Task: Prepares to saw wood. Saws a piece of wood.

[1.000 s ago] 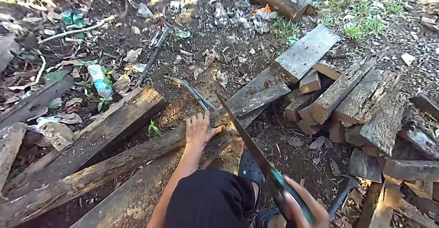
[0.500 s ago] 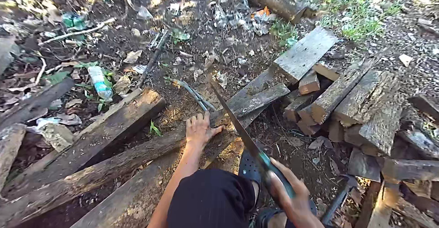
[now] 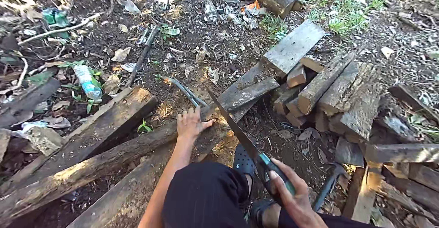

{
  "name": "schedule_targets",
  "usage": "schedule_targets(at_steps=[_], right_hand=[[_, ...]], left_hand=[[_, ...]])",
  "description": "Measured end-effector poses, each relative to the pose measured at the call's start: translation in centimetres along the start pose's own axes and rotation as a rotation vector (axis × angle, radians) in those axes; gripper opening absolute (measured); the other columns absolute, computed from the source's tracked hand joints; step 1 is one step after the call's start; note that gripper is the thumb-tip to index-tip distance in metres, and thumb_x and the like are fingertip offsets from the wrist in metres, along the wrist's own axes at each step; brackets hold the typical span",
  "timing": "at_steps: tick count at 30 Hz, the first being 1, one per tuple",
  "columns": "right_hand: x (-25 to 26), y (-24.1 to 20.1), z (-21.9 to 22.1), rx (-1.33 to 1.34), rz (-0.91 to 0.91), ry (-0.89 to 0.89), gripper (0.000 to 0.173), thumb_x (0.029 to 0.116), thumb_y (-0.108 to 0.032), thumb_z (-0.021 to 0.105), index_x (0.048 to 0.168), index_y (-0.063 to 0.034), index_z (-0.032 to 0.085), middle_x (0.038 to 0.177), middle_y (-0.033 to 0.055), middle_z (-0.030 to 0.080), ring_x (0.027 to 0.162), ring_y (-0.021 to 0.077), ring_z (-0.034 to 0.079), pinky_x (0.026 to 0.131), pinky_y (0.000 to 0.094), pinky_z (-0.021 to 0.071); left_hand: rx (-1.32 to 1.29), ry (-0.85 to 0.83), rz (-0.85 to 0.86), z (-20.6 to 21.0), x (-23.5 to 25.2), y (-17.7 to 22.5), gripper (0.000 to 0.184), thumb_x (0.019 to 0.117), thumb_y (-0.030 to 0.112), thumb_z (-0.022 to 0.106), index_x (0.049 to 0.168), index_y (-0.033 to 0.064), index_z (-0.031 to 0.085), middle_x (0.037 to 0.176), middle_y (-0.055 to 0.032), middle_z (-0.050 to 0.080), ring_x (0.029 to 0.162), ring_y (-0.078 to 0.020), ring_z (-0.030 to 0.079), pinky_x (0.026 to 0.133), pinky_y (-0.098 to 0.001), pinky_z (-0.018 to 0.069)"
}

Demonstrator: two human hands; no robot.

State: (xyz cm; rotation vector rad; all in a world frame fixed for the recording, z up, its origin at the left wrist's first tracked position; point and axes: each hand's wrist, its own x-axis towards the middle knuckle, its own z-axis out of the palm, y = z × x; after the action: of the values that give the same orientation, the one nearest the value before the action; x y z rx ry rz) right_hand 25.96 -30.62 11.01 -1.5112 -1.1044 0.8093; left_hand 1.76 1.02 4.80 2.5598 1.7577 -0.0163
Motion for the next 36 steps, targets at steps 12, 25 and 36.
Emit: schedule_targets(at_steps=[12,25,36], right_hand=[[15.3,1.5,9.9,-0.033,0.034,0.037,0.038,0.1015,-0.028,0.063,0.13,-0.0032,0.066,0.101,0.0084,0.074,0.061,0.0122,0.067,0.055,0.0326,0.0614],[7.7,0.5,5.4,-0.183,-0.057,0.041,0.038,0.1025,-0.026,0.061,0.132,-0.0027,0.066,0.112,0.0072,0.075,0.079,0.0098,0.072,0.069,0.033,0.0647],[-2.5,-1.4,-0.5,-0.143,0.055,0.036,0.041,0.1016,-0.026,0.063,0.135,-0.0023,0.063,0.099,0.0076,0.075,0.066,0.0121,0.07,0.057,0.0346,0.0632]], left_hand=[[0.06,-0.02,-0.02,0.5,0.1,-0.1,0.106,0.0734,0.095,0.052,0.141,0.0138,0.061,0.117,-0.0181,0.071,0.105,-0.0393,0.067,0.091,-0.0607,0.0509],[0.036,-0.031,-0.024,0.5,0.3,0.3,0.106,0.0707,0.094,0.057,0.142,0.0155,0.06,0.119,-0.0173,0.07,0.107,-0.0391,0.066,0.092,-0.0609,0.0504],[0.009,-0.067,-0.032,-0.2,0.3,0.5,0.108,0.0712,0.096,0.053,0.142,0.0152,0.06,0.121,-0.0169,0.07,0.109,-0.0394,0.066,0.093,-0.0619,0.0499]])
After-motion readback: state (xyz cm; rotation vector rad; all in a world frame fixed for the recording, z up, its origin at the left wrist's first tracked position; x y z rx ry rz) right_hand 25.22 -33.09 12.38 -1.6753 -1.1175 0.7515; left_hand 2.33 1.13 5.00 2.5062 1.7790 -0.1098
